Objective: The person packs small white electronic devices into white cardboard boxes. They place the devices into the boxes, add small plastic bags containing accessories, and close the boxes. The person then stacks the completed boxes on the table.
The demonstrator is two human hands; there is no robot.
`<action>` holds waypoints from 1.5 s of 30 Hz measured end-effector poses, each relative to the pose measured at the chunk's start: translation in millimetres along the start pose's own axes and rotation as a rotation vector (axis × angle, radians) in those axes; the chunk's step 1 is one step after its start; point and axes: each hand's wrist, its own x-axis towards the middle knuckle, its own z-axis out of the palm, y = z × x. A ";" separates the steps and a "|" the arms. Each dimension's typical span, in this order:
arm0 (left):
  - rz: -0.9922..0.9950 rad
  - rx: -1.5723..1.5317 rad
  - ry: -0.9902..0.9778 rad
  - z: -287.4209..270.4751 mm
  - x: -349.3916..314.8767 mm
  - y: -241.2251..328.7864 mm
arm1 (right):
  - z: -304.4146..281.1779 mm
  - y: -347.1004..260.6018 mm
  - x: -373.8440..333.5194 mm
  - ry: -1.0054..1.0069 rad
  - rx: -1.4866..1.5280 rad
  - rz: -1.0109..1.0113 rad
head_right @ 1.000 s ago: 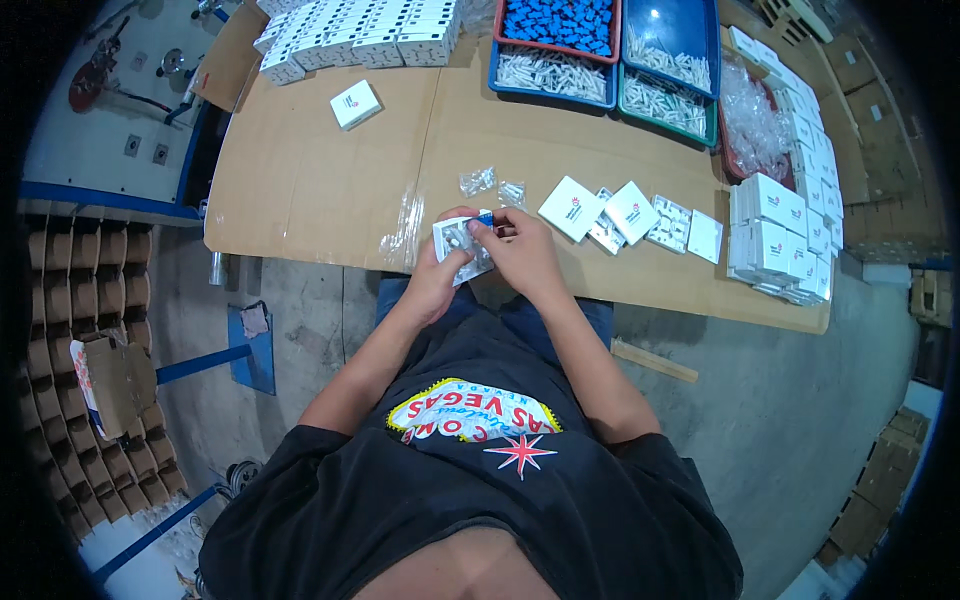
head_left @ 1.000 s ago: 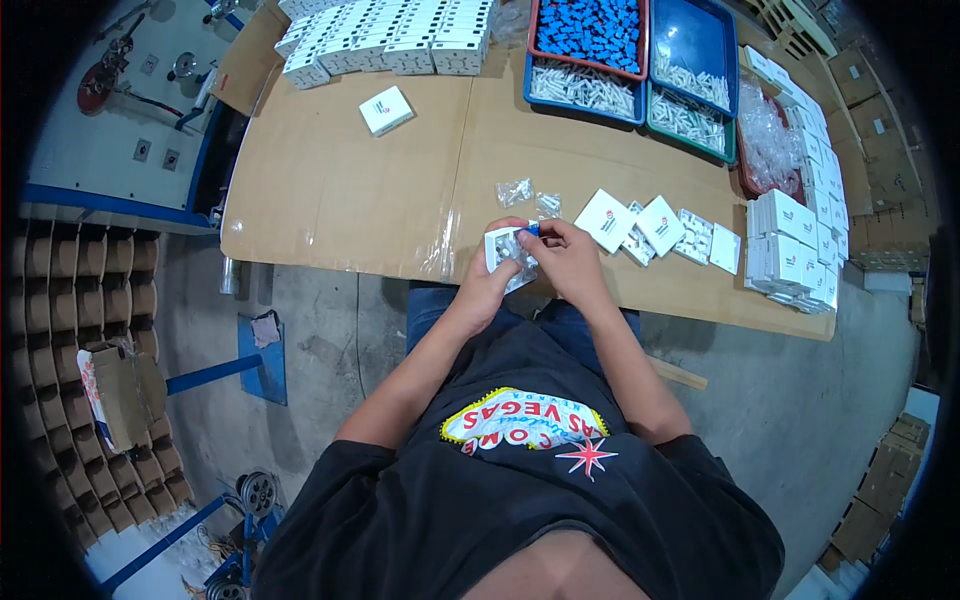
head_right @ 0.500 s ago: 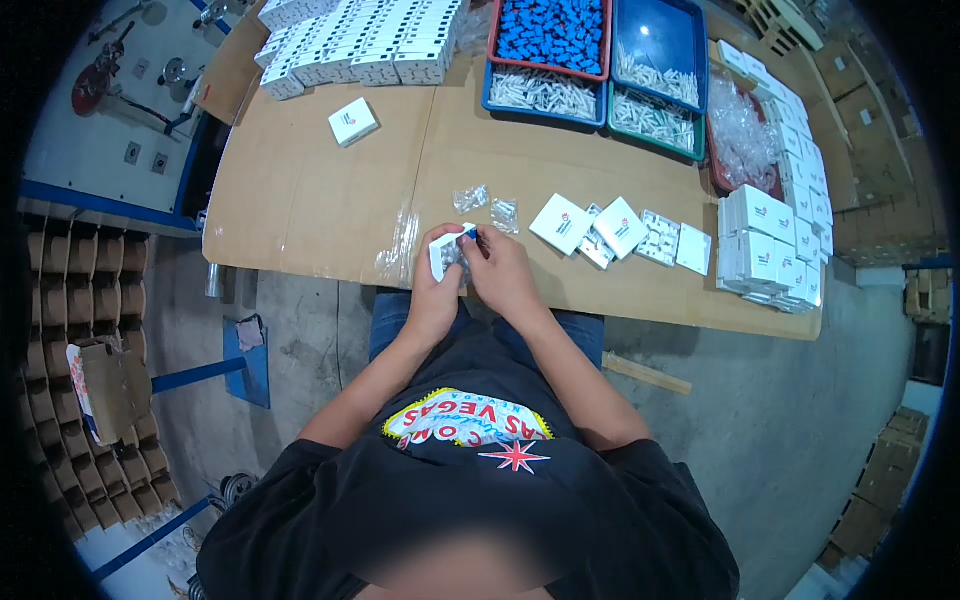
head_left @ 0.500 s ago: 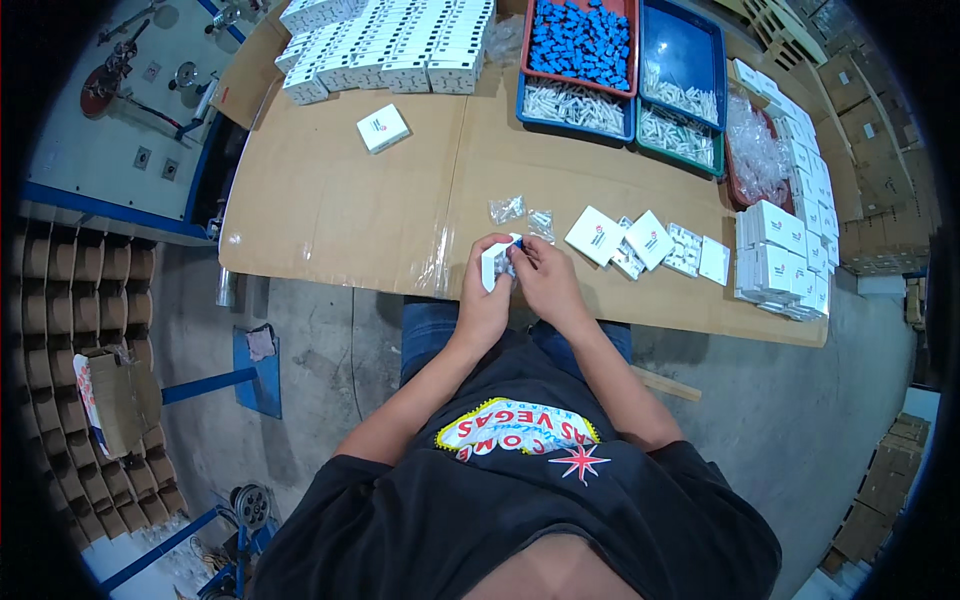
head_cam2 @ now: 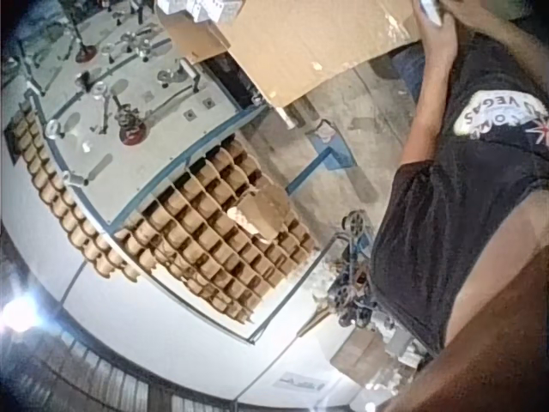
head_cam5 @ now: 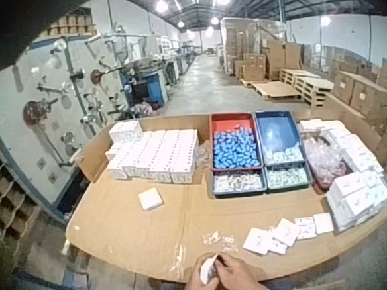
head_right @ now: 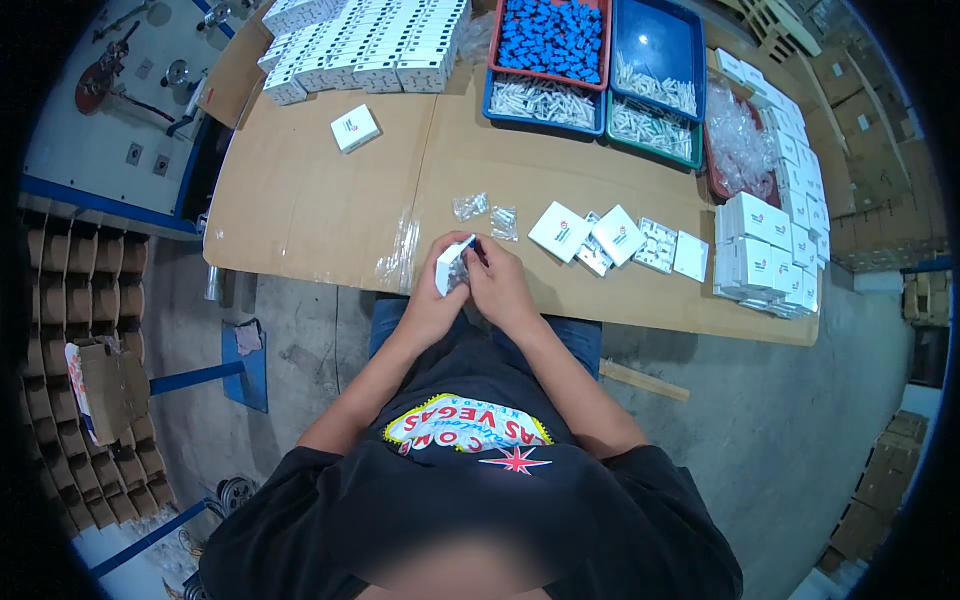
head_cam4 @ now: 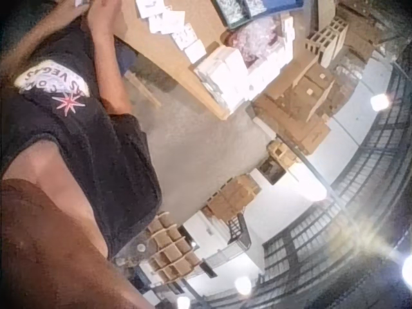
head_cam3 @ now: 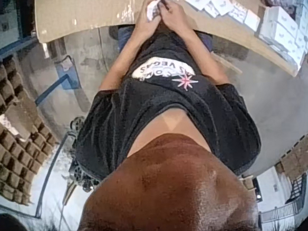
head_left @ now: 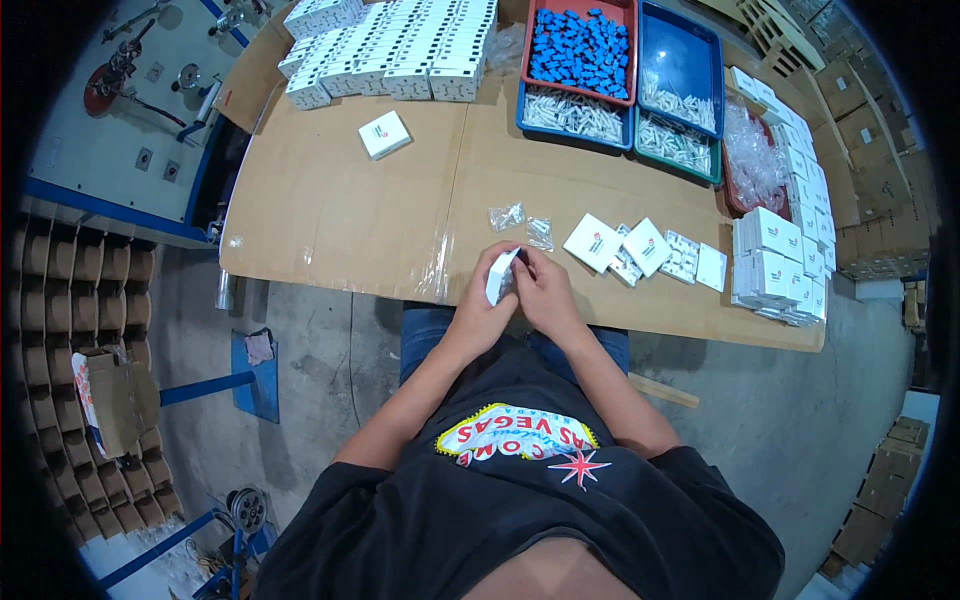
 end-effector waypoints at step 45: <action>-0.749 -0.713 -0.216 -29.0 5.2 -14.6 | -26.3 -20.0 -2.7 -0.242 -0.468 -0.127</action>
